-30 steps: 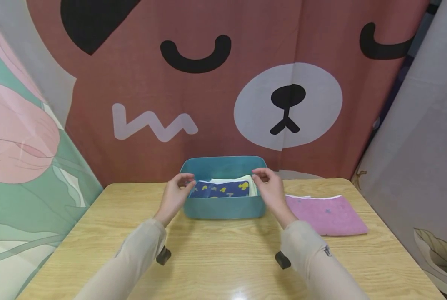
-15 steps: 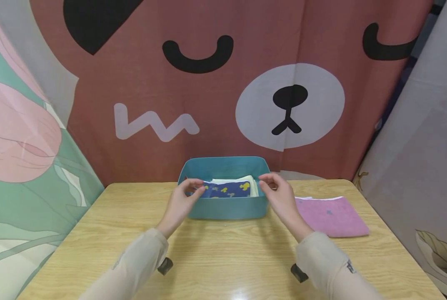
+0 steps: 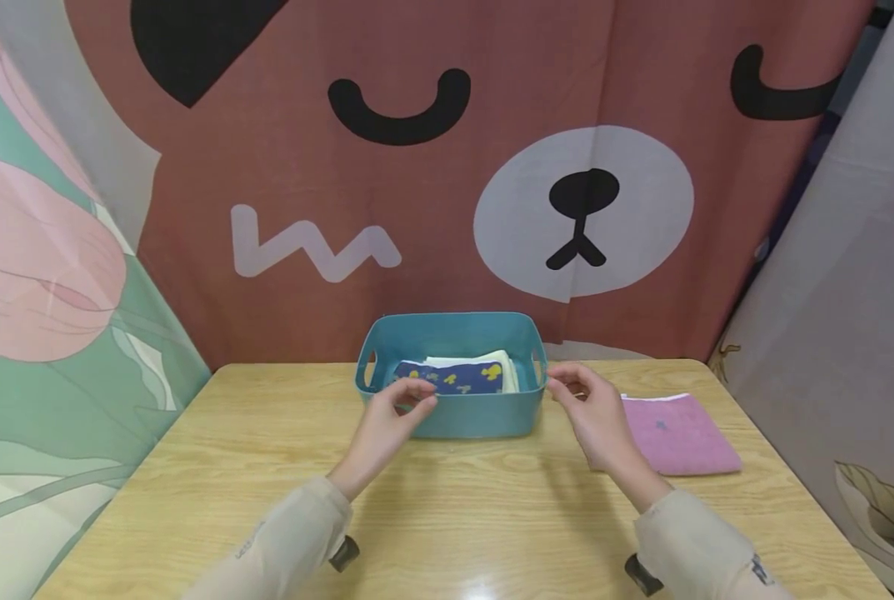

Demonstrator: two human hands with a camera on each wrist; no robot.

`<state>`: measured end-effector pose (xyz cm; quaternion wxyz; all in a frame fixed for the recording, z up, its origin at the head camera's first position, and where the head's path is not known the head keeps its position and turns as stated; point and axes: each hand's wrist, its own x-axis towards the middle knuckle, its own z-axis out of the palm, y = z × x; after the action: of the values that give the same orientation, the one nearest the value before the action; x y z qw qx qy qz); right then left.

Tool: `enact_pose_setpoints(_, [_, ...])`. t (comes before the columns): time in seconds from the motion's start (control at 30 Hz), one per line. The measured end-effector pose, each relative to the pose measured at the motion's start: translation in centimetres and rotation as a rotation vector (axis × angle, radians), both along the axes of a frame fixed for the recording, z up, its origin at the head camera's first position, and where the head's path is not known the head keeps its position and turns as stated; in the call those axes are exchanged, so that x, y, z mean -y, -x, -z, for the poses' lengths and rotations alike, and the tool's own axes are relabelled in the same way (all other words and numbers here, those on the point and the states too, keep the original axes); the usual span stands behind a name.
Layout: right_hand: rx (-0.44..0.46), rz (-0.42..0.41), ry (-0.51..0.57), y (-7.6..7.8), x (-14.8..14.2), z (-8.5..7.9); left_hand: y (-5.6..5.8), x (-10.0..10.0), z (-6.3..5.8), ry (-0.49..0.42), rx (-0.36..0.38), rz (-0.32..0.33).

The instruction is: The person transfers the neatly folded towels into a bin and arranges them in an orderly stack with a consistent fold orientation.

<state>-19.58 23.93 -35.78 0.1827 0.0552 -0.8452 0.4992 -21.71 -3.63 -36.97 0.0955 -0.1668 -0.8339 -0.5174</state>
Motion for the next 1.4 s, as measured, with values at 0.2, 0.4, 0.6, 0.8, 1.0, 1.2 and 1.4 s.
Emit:
enact_pose_setpoints(0.2, [-0.005, 0.03, -0.035, -0.5, -2.0, 0.9, -0.4, -1.2, 0.4, -0.003, -0.006, 0.03])
enact_pose_setpoints(0.4, [-0.012, 0.049, -0.061, -1.0, -3.7, 1.6, -0.8, -2.2, 0.9, 0.008, 0.03, 0.059])
enact_pose_setpoints(0.6, [0.014, 0.072, -0.093, -1.5, -5.4, 2.0, -1.1, -3.0, 1.3, 0.007, 0.065, 0.072])
enact_pose_setpoints(0.8, [0.034, 0.083, -0.113, -2.1, -7.1, 2.6, -1.4, -3.9, 1.7, 0.013, 0.073, 0.087])
enact_pose_setpoints(1.0, [0.04, 0.1, -0.124, -2.5, -8.5, 3.2, -1.6, -4.9, 2.7, 0.028, 0.091, 0.123])
enact_pose_setpoints(1.2, [0.05, 0.116, -0.147, -2.9, -9.9, 3.9, -1.9, -6.1, 3.8, 0.023, 0.14, 0.174])
enact_pose_setpoints(1.4, [0.075, 0.151, -0.159, -3.3, -11.8, 4.9, -2.0, -7.6, 5.0, -0.003, 0.196, 0.195])
